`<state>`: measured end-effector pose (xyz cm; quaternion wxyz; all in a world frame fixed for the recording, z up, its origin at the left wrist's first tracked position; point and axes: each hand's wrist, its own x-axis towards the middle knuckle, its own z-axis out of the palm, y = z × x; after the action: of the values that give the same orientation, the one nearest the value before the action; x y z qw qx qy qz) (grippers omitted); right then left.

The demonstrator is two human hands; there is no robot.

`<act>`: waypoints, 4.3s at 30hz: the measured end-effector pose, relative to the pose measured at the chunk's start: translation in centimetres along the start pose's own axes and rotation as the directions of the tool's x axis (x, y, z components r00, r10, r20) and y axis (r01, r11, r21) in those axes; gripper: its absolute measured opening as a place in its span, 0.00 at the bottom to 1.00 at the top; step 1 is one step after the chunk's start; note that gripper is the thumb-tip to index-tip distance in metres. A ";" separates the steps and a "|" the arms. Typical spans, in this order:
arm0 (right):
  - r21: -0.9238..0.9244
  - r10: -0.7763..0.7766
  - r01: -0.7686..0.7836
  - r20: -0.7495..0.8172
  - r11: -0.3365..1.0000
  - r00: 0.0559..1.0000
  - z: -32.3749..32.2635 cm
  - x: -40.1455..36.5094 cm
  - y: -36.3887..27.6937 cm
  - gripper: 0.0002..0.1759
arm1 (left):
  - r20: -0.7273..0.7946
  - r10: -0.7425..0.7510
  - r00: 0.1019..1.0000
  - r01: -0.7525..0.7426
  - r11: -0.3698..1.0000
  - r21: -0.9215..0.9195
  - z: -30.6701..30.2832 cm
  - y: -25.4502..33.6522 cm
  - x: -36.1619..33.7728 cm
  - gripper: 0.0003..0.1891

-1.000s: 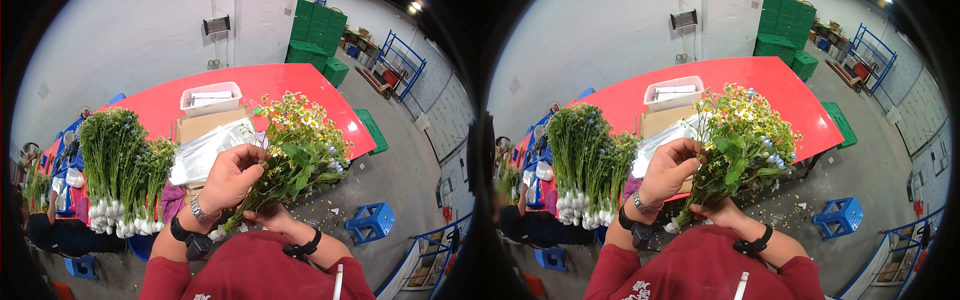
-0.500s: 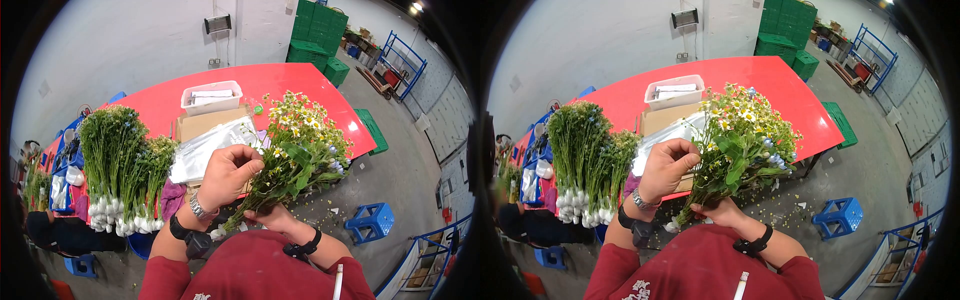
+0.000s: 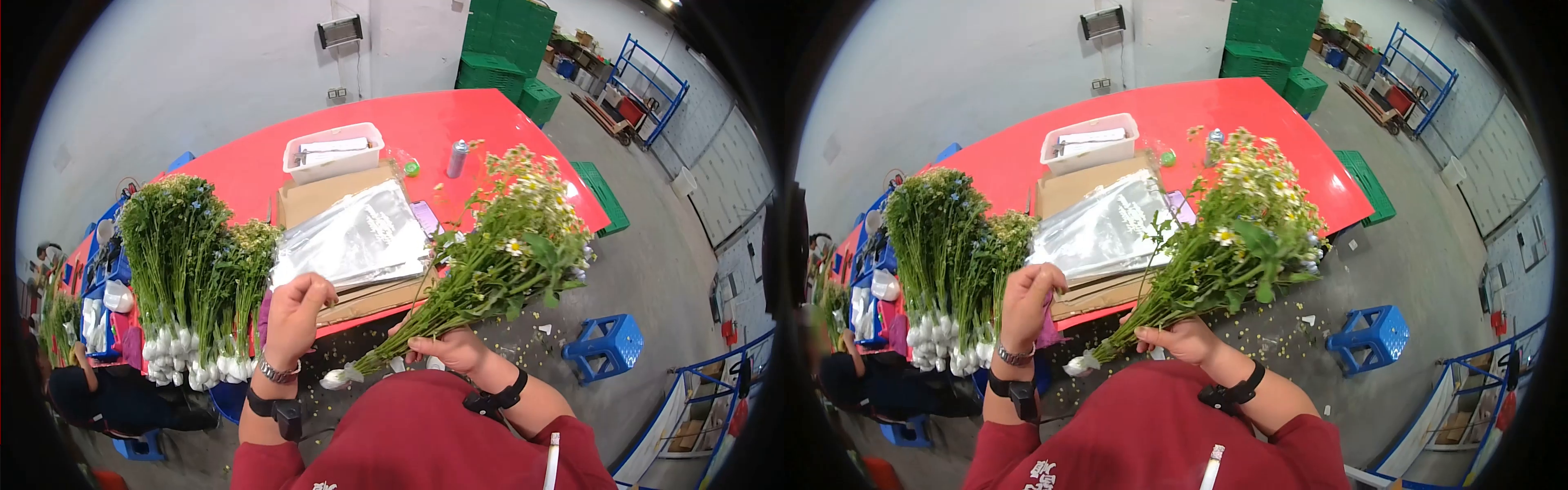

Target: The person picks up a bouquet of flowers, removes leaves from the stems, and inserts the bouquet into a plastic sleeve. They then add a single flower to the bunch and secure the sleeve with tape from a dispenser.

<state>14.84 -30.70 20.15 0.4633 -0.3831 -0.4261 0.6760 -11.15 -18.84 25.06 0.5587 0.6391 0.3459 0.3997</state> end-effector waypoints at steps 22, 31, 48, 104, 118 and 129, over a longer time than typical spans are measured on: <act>0.281 -0.161 0.133 0.080 0.950 0.984 -2.2 -1.2 1.5 0.18 | -0.002 0.219 0.976 -0.204 0.911 0.359 6.0 -1.3 -4.5 0.04; -0.347 -0.367 0.398 0.154 0.849 0.917 -9.2 -2.3 3.6 0.13 | 0.227 0.538 0.812 -0.562 0.614 0.555 16.9 4.2 0.0 0.08; -0.062 -0.154 0.157 0.038 0.986 0.987 -14.2 -3.8 -1.9 0.05 | 0.080 0.581 0.810 -0.443 0.518 0.731 27.2 2.8 5.4 0.12; 0.265 0.075 -0.066 -0.026 0.962 0.997 -12.5 -6.1 -0.4 0.14 | 0.047 0.389 0.920 -0.346 0.750 0.563 24.3 4.2 2.3 0.07; 0.301 -0.057 0.046 0.025 0.953 0.998 -12.9 -6.2 0.3 0.16 | 0.395 -0.154 0.906 0.228 0.962 -0.147 22.1 4.2 2.5 0.10; 0.113 -0.141 0.124 0.162 0.986 0.977 -13.4 -4.9 -0.1 0.10 | 0.516 -0.209 0.831 0.365 0.905 -0.220 20.6 3.1 3.2 0.13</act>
<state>28.50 -32.39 16.24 0.4885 -0.2708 -0.4532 0.6947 8.70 -25.43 27.39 0.7741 0.5621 0.2224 0.1879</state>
